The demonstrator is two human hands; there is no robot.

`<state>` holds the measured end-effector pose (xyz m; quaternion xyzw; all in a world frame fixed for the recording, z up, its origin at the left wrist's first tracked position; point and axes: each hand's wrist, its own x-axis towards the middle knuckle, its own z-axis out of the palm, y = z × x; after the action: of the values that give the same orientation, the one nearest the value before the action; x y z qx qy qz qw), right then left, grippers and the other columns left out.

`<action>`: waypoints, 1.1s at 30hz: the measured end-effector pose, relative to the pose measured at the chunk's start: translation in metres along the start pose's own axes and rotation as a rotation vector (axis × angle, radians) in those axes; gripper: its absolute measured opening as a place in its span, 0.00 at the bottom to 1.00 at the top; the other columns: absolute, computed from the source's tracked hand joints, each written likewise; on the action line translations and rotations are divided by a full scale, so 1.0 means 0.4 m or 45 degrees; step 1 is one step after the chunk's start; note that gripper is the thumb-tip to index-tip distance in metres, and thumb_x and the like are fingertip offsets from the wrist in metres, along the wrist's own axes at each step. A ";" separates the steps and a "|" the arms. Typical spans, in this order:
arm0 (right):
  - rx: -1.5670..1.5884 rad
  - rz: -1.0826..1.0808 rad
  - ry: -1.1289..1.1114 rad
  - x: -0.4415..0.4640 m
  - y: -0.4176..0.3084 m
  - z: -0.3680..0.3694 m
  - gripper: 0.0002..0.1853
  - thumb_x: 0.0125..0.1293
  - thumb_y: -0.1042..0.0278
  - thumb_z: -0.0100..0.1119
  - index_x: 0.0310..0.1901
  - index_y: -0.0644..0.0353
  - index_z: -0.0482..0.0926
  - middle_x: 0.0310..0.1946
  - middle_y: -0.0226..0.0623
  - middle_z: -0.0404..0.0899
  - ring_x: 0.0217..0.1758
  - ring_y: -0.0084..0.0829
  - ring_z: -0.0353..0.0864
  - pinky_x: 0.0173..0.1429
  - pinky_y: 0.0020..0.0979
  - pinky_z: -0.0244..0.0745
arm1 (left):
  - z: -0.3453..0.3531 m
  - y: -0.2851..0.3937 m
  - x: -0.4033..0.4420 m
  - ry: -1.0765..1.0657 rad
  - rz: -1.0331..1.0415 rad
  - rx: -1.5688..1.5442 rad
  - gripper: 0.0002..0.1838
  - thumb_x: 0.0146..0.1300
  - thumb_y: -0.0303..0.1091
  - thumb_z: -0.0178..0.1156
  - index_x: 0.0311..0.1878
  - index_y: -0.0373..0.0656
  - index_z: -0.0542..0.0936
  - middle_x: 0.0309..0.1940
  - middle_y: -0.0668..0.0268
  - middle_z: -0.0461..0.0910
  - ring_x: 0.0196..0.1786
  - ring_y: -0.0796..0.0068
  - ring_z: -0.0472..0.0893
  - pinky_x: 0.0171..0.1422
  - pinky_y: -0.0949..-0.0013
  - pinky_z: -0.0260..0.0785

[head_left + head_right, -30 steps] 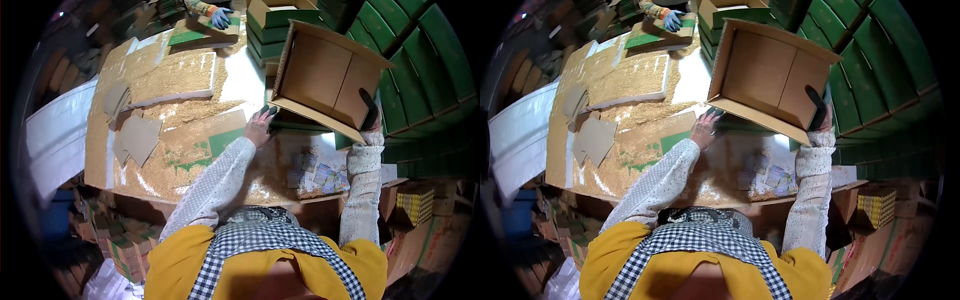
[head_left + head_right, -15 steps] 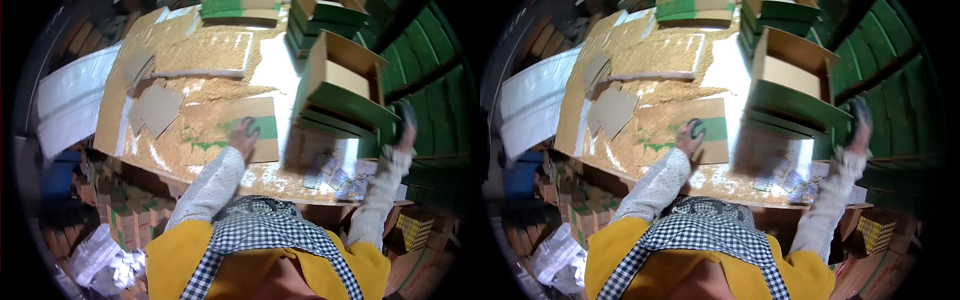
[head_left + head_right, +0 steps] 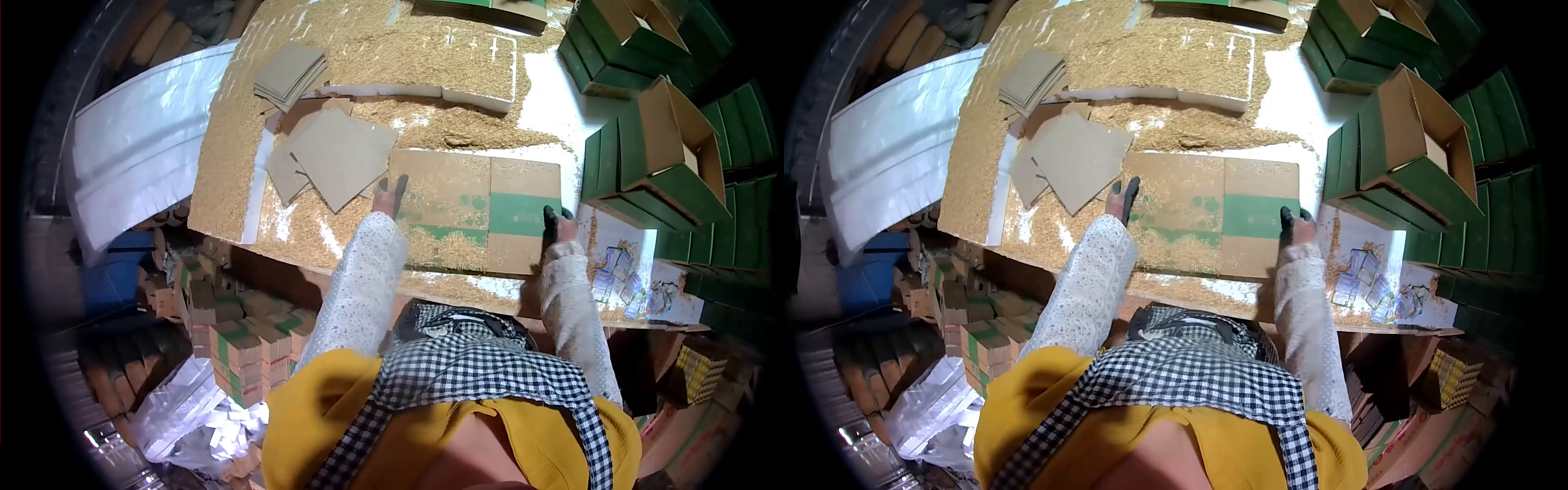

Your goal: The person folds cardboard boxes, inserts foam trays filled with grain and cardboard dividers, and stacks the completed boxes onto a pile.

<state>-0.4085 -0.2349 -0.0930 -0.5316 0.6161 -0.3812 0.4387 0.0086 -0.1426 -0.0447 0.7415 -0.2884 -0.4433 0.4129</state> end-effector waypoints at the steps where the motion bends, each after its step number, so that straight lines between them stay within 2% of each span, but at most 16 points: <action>1: 0.100 0.234 -0.099 0.016 0.015 -0.025 0.18 0.62 0.63 0.61 0.45 0.71 0.78 0.30 0.38 0.83 0.32 0.28 0.79 0.36 0.29 0.73 | -0.022 0.031 -0.019 -0.104 0.046 -0.271 0.46 0.56 0.64 0.58 0.67 0.37 0.61 0.62 0.49 0.66 0.62 0.55 0.69 0.55 0.53 0.72; 3: 0.216 0.048 -0.228 0.032 0.070 -0.111 0.17 0.66 0.70 0.53 0.52 0.72 0.74 0.44 0.42 0.81 0.43 0.31 0.81 0.49 0.29 0.75 | -0.063 0.057 -0.023 0.084 -0.068 -0.505 0.39 0.61 0.56 0.59 0.66 0.37 0.62 0.53 0.53 0.75 0.54 0.61 0.76 0.50 0.57 0.77; 5: 0.781 -0.014 -0.209 -0.059 -0.130 -0.139 0.21 0.67 0.75 0.49 0.61 0.70 0.66 0.58 0.43 0.72 0.57 0.33 0.75 0.64 0.30 0.67 | -0.137 0.149 -0.102 -0.113 0.000 -0.699 0.32 0.65 0.51 0.55 0.64 0.38 0.65 0.51 0.55 0.76 0.52 0.62 0.77 0.52 0.61 0.77; 6: 0.579 -0.035 -0.289 -0.093 -0.244 -0.163 0.26 0.68 0.71 0.50 0.66 0.66 0.59 0.64 0.42 0.64 0.65 0.33 0.66 0.73 0.33 0.55 | -0.161 0.122 -0.089 -0.100 0.214 -0.762 0.25 0.68 0.45 0.51 0.61 0.39 0.69 0.50 0.57 0.77 0.53 0.64 0.77 0.54 0.65 0.76; 7: 0.580 -0.137 -0.264 -0.096 -0.289 -0.177 0.25 0.70 0.64 0.50 0.65 0.64 0.62 0.62 0.38 0.66 0.66 0.31 0.64 0.71 0.31 0.55 | -0.162 0.178 -0.113 -0.090 0.368 -0.960 0.21 0.69 0.44 0.52 0.58 0.39 0.73 0.48 0.60 0.78 0.50 0.69 0.78 0.53 0.69 0.74; 10: 0.580 -0.211 -0.111 -0.100 -0.361 -0.169 0.26 0.70 0.52 0.51 0.62 0.61 0.66 0.54 0.31 0.69 0.55 0.24 0.68 0.61 0.25 0.61 | -0.164 0.259 -0.188 -0.036 0.649 -0.563 0.14 0.66 0.37 0.57 0.48 0.37 0.77 0.39 0.66 0.78 0.40 0.76 0.77 0.45 0.73 0.73; 14: 0.607 -0.211 0.113 -0.002 -0.259 -0.181 0.15 0.73 0.60 0.45 0.54 0.58 0.70 0.43 0.33 0.70 0.43 0.26 0.70 0.53 0.28 0.66 | -0.110 0.226 -0.212 0.065 0.486 -0.783 0.05 0.61 0.27 0.62 0.38 0.37 0.78 0.33 0.69 0.79 0.35 0.81 0.77 0.43 0.77 0.70; 18: -0.394 -0.841 0.110 -0.135 -0.390 -0.208 0.16 0.70 0.71 0.45 0.58 0.61 0.67 0.45 0.43 0.71 0.48 0.35 0.71 0.58 0.31 0.65 | -0.084 0.214 -0.244 0.185 0.519 -0.889 0.07 0.63 0.30 0.57 0.36 0.35 0.78 0.34 0.64 0.81 0.38 0.76 0.78 0.48 0.73 0.69; 21: 0.874 -0.337 0.087 -0.293 -0.476 -0.148 0.20 0.65 0.67 0.54 0.56 0.63 0.67 0.46 0.40 0.72 0.50 0.34 0.71 0.56 0.33 0.68 | -0.122 0.254 -0.218 0.328 0.668 -0.835 0.11 0.65 0.32 0.55 0.41 0.34 0.79 0.36 0.61 0.81 0.41 0.73 0.79 0.50 0.71 0.71; 22: 0.667 -0.348 -0.057 -0.330 -0.518 -0.159 0.21 0.63 0.65 0.55 0.56 0.63 0.67 0.49 0.37 0.71 0.51 0.31 0.71 0.57 0.31 0.67 | -0.116 0.284 -0.235 0.487 0.898 -0.378 0.11 0.64 0.33 0.55 0.42 0.34 0.80 0.35 0.62 0.81 0.40 0.73 0.79 0.51 0.71 0.71; 23: 0.512 -0.551 -0.188 -0.291 -0.486 -0.159 0.21 0.63 0.68 0.53 0.57 0.64 0.67 0.50 0.38 0.71 0.53 0.31 0.70 0.59 0.32 0.65 | -0.096 0.305 -0.255 0.408 0.874 -0.334 0.12 0.64 0.33 0.55 0.43 0.35 0.80 0.35 0.62 0.81 0.40 0.72 0.79 0.51 0.71 0.70; 25: 0.654 -0.410 0.179 -0.187 -0.379 -0.107 0.22 0.62 0.68 0.53 0.57 0.64 0.67 0.51 0.40 0.70 0.55 0.32 0.69 0.62 0.32 0.63 | -0.035 0.337 -0.293 0.021 0.581 -0.655 0.14 0.62 0.35 0.56 0.45 0.37 0.80 0.37 0.61 0.81 0.40 0.72 0.78 0.51 0.70 0.70; 27: 0.481 -0.608 0.299 -0.136 -0.464 -0.108 0.29 0.60 0.65 0.59 0.61 0.64 0.65 0.56 0.46 0.68 0.59 0.38 0.67 0.67 0.36 0.59 | 0.027 0.398 -0.441 -0.334 0.539 0.099 0.20 0.58 0.43 0.61 0.51 0.43 0.80 0.51 0.61 0.78 0.48 0.69 0.77 0.54 0.67 0.70; 29: -0.748 -1.241 0.055 -0.151 -0.533 -0.098 0.35 0.54 0.58 0.66 0.62 0.60 0.65 0.60 0.47 0.64 0.63 0.43 0.63 0.69 0.46 0.57 | 0.092 0.401 -0.552 -0.907 1.131 0.850 0.33 0.52 0.52 0.65 0.61 0.50 0.74 0.64 0.58 0.67 0.58 0.62 0.74 0.61 0.62 0.68; 31: -1.084 -1.198 0.004 -0.185 -0.468 -0.035 0.38 0.47 0.55 0.70 0.62 0.54 0.68 0.64 0.45 0.59 0.67 0.46 0.57 0.69 0.55 0.55 | 0.181 0.224 -0.655 -1.031 1.218 1.335 0.44 0.46 0.58 0.68 0.66 0.49 0.67 0.69 0.52 0.58 0.72 0.50 0.54 0.71 0.44 0.53; 33: -0.976 -1.124 -0.155 -0.137 -0.487 -0.047 0.35 0.43 0.58 0.71 0.58 0.50 0.72 0.63 0.41 0.61 0.64 0.47 0.60 0.69 0.53 0.53 | 0.185 0.324 -0.658 -1.026 0.629 1.349 0.50 0.43 0.56 0.70 0.69 0.49 0.61 0.66 0.53 0.63 0.69 0.46 0.59 0.71 0.46 0.55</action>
<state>-0.3611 -0.2089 0.1030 -0.8795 0.4038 -0.2467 0.0495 -0.1816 -0.0239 0.1587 0.5339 -0.7552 -0.3766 -0.0535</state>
